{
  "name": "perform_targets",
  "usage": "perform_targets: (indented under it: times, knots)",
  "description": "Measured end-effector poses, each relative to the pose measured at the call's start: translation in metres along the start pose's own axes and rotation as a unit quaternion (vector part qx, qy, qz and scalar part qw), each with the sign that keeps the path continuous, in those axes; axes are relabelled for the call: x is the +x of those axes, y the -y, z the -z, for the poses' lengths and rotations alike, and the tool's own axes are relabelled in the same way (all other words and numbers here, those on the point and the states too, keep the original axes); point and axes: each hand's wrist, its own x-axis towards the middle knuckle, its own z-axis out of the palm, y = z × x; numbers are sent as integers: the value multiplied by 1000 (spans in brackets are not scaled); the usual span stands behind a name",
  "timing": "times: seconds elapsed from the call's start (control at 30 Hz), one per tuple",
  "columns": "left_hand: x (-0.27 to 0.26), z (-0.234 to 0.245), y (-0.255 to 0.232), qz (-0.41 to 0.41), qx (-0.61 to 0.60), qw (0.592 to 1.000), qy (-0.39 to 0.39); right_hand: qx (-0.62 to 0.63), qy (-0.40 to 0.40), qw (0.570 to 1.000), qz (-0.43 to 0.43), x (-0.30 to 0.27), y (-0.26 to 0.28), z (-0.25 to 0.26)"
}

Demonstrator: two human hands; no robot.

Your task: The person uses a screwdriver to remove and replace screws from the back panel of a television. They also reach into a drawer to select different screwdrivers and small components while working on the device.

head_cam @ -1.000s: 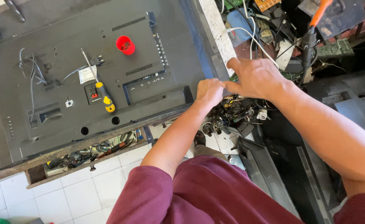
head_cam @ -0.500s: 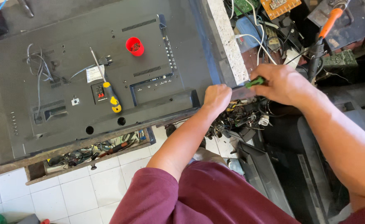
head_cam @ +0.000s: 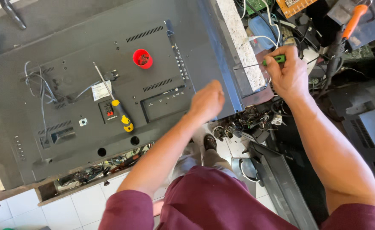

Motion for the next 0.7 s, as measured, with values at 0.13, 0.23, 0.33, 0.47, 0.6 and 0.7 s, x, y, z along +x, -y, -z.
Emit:
perform_targets:
  times: [0.13, 0.23, 0.33, 0.47, 0.6, 0.7]
  knots:
    - [3, 86, 66, -66, 80, 980, -170, -17, -21, 999, -40, 0, -2, -14]
    - [4, 142, 95, -80, 139, 964, -213, 2, -45, 999, -17, 2, 4, -21]
    - [18, 165, 126, -71, 198, 951, -226, 9, -48, 998, -30, 2, 1, -25]
    - [33, 173, 156, -54, 238, 945, -219, 11, -44, 998, -43, 3, 16, -24]
    - [43, 168, 174, -62, 249, 943, -213, 37, -59, 997, -44, 4, 15, -31]
    - [49, 166, 183, -71, 261, 941, -202, 15, -52, 997, -47, 7, 12, -32]
